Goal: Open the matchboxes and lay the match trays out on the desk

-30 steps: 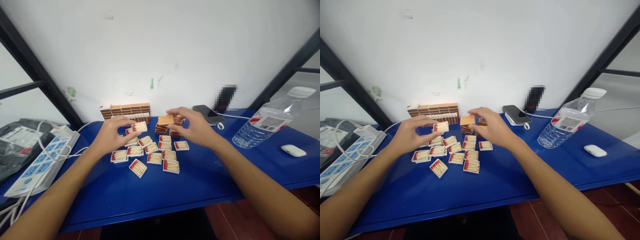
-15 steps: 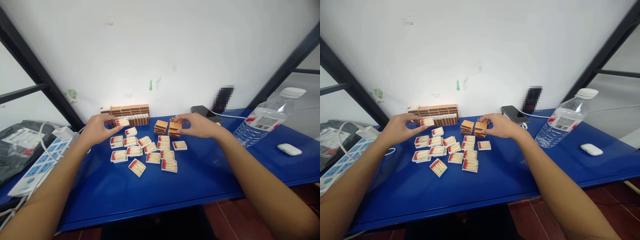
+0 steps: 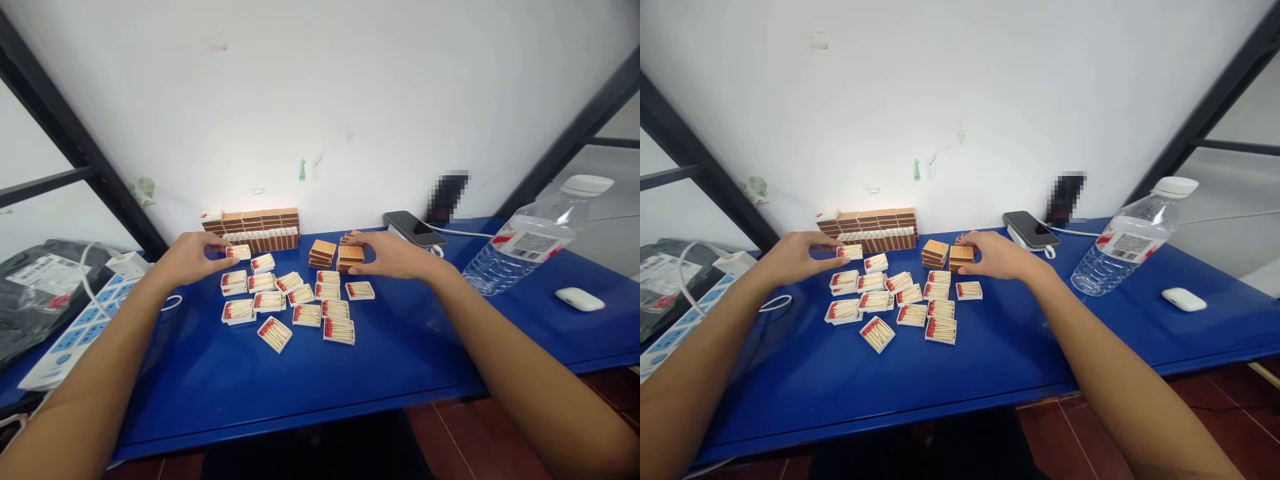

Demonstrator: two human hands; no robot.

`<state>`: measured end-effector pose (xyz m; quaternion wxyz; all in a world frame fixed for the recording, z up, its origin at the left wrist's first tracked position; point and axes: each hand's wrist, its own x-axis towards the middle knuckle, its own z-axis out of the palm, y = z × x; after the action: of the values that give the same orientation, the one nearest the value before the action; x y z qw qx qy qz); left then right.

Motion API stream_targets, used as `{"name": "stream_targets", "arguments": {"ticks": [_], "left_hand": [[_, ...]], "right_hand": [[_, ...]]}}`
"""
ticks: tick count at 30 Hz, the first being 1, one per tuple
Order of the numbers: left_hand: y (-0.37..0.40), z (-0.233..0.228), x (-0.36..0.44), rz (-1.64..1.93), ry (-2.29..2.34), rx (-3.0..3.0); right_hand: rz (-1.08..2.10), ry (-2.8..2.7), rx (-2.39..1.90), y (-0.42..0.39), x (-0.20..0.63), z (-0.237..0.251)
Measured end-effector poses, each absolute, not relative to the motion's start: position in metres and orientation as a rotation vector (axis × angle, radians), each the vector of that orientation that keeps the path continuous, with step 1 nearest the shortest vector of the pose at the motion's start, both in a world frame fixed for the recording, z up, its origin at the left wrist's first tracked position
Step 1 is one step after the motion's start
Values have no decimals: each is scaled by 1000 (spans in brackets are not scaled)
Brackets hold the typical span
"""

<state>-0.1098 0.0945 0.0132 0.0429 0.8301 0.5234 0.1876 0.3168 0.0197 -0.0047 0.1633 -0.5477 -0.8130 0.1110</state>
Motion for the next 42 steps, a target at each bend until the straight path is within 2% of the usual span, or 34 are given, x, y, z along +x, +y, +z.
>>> {"name": "stream_targets", "arguments": {"ticks": [28, 34, 37, 42], "left_hand": [[111, 3, -122, 293, 1568, 2446], [102, 7, -112, 452, 1599, 2545], [91, 15, -90, 579, 1488, 2665], [80, 39, -56, 586, 1279, 2764]], "right_hand": [[210, -2405, -1586, 32, 307, -21], [241, -2373, -1587, 26, 304, -13], [275, -2376, -1661, 27, 298, 0], [179, -2442, -1661, 44, 276, 27]]}}
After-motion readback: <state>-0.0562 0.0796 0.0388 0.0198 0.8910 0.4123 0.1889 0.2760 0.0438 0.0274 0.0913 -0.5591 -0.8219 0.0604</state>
